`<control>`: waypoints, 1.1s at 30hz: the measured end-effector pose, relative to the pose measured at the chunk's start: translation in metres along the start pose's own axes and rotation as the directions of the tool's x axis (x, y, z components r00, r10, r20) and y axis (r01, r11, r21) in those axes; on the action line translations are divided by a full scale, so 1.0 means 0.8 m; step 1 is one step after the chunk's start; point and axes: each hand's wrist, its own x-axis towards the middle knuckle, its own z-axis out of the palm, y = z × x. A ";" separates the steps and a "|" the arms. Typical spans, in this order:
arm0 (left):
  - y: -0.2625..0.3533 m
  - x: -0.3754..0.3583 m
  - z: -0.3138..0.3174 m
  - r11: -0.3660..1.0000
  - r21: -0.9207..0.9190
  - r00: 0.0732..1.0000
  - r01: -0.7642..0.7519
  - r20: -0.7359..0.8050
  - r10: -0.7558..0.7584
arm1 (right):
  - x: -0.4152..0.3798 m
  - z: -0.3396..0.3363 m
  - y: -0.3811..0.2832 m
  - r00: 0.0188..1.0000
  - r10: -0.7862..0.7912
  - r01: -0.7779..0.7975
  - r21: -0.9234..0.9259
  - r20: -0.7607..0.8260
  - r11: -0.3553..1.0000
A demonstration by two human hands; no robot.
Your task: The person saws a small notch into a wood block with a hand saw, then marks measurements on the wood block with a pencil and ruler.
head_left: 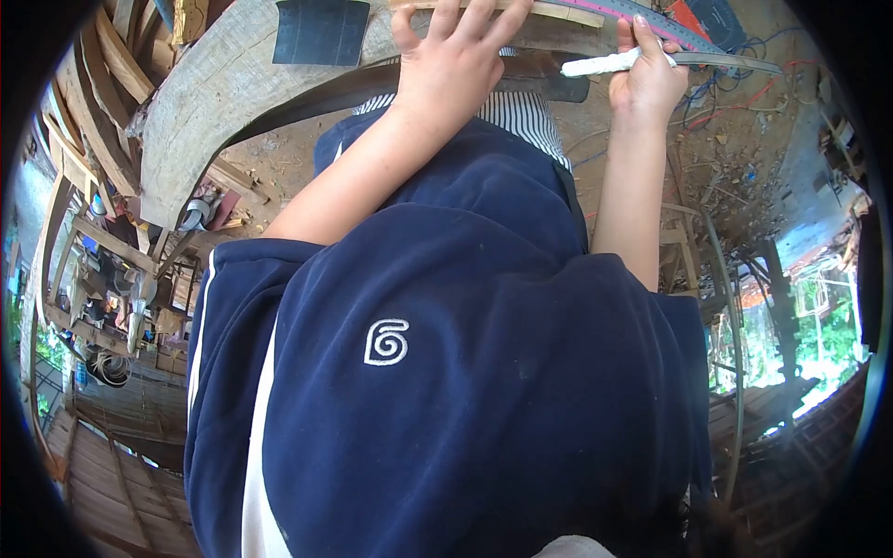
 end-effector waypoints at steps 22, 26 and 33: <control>-0.001 -0.008 0.023 0.998 0.056 0.993 0.022 -0.119 -0.015 | -0.211 0.123 -0.139 0.841 0.519 0.077 -0.984 0.151 0.162; -0.002 -0.010 0.025 0.999 0.049 0.988 0.013 -0.157 -0.005 | -0.215 0.129 -0.149 0.839 0.533 0.095 -0.994 0.112 0.059; -0.004 -0.012 0.032 1.000 0.023 0.984 0.011 -0.177 -0.007 | -0.223 0.145 -0.159 0.831 0.551 0.098 -0.995 0.073 -0.016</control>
